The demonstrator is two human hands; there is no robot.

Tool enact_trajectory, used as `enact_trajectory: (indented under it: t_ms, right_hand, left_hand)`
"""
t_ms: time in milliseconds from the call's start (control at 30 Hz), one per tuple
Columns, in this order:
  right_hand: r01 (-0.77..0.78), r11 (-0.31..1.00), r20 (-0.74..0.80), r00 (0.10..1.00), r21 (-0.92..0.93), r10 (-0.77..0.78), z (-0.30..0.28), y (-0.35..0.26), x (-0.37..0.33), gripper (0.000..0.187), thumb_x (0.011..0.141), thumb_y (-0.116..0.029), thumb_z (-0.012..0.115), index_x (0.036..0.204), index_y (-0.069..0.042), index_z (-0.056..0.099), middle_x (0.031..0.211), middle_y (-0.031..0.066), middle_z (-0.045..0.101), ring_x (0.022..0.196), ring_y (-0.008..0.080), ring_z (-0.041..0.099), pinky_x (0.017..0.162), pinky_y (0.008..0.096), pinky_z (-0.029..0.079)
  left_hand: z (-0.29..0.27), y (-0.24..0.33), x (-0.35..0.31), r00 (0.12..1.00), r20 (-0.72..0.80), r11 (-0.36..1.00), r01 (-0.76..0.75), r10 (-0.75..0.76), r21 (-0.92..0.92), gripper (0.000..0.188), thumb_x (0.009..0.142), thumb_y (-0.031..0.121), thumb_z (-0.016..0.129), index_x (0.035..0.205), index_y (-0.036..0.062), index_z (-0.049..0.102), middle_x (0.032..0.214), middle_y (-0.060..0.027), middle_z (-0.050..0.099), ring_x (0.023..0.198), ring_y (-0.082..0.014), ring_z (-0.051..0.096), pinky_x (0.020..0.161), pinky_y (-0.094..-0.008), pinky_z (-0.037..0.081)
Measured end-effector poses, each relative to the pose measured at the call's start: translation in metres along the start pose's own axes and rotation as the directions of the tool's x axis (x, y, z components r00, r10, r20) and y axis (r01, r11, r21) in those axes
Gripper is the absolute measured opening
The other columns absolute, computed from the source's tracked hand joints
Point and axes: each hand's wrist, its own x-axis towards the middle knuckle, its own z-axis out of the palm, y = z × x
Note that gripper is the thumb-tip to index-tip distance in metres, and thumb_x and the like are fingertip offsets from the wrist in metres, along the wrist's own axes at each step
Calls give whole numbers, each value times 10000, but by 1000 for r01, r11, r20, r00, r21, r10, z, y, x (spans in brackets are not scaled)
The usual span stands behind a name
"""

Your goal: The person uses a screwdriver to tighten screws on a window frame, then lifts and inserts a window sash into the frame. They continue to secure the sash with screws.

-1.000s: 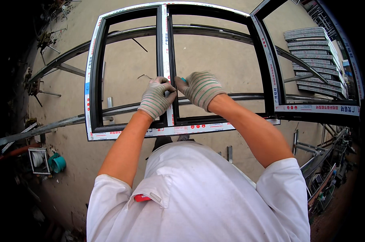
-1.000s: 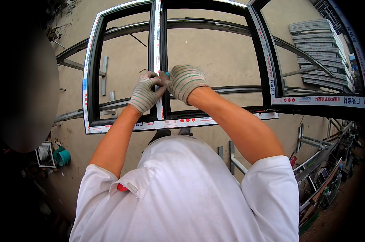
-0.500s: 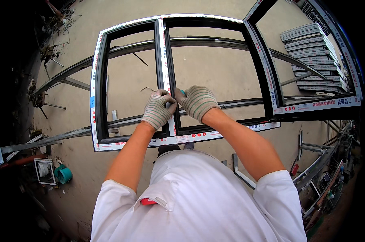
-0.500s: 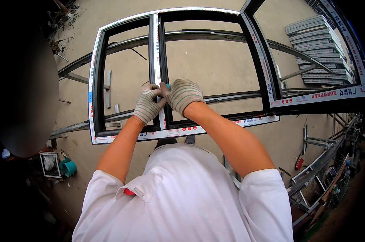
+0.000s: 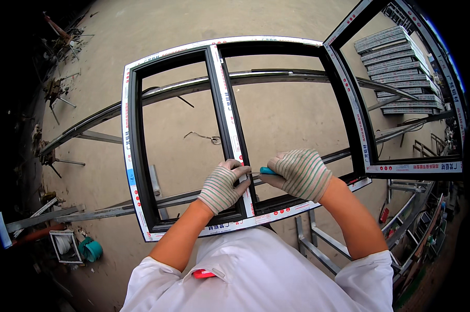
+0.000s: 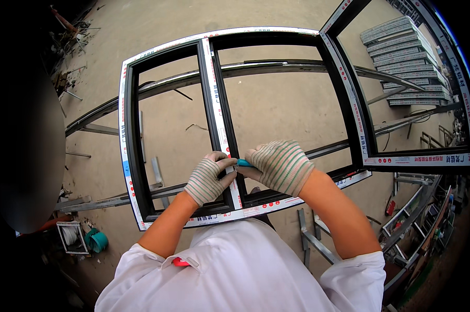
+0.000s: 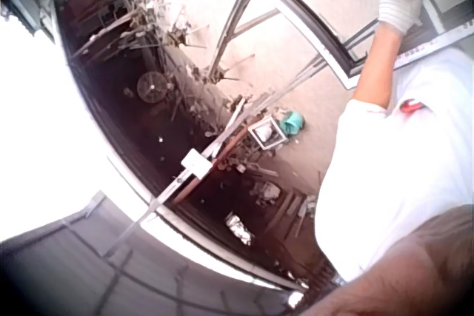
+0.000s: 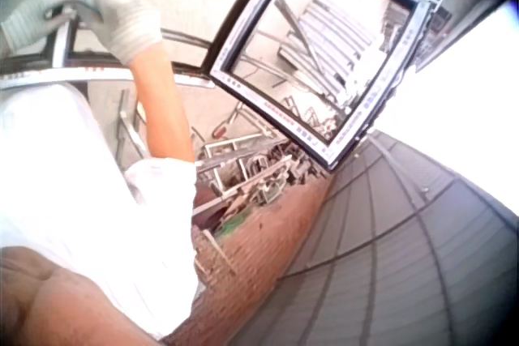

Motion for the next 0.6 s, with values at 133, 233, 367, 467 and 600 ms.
enact_trajectory:
  t_ms: [133, 233, 367, 467, 600]
  right_hand:
    - [-154, 974, -205, 961, 166, 187, -16, 18, 10, 333, 988, -405, 717, 898, -84, 709, 787, 161, 706, 720, 372, 699, 656, 461, 558]
    - [-253, 920, -298, 891, 301, 342, -27, 32, 24, 281, 1015, -318, 719, 940, -48, 698, 743, 163, 670, 649, 340, 645, 624, 421, 528]
    - [-322, 822, -332, 798, 469, 503, -24, 51, 41, 308, 1052, -314, 697, 972, -17, 685, 728, 163, 645, 623, 288, 576, 619, 390, 501]
    - [-327, 820, -340, 790, 470, 510, -19, 67, 63, 353, 1067, -342, 679, 980, 0, 687, 744, 166, 656, 629, 269, 552, 629, 386, 496]
    - [-331, 809, -342, 780, 486, 524, -24, 79, 92, 374, 1069, -360, 674, 995, 6, 701, 755, 166, 669, 642, 267, 568, 644, 382, 510]
  left_hand:
    - [-36, -24, 30, 996, -73, 994, 34, -42, -107, 351, 906, 143, 799, 1244, 65, 745, 1112, -150, 697, 968, -294, 664, 874, -373, 567]
    - [-62, -66, 79, 967, -253, 990, -59, 25, -127, 325, 924, 133, 790, 1240, 69, 757, 1102, -114, 703, 924, -234, 651, 838, -339, 559]
    - [-82, -113, 172, 913, -407, 997, -18, -14, -75, 312, 914, 165, 810, 1212, 81, 777, 1135, -98, 684, 901, -190, 623, 819, -332, 554]
    - [-94, -139, 224, 889, -457, 997, 6, -42, -82, 330, 895, 212, 835, 1203, 102, 789, 1154, -91, 638, 869, -178, 594, 806, -331, 555]
    - [-100, -149, 270, 894, -448, 997, 52, -18, 63, 384, 863, 253, 860, 1219, 126, 794, 1126, -91, 600, 873, -194, 599, 830, -343, 555]
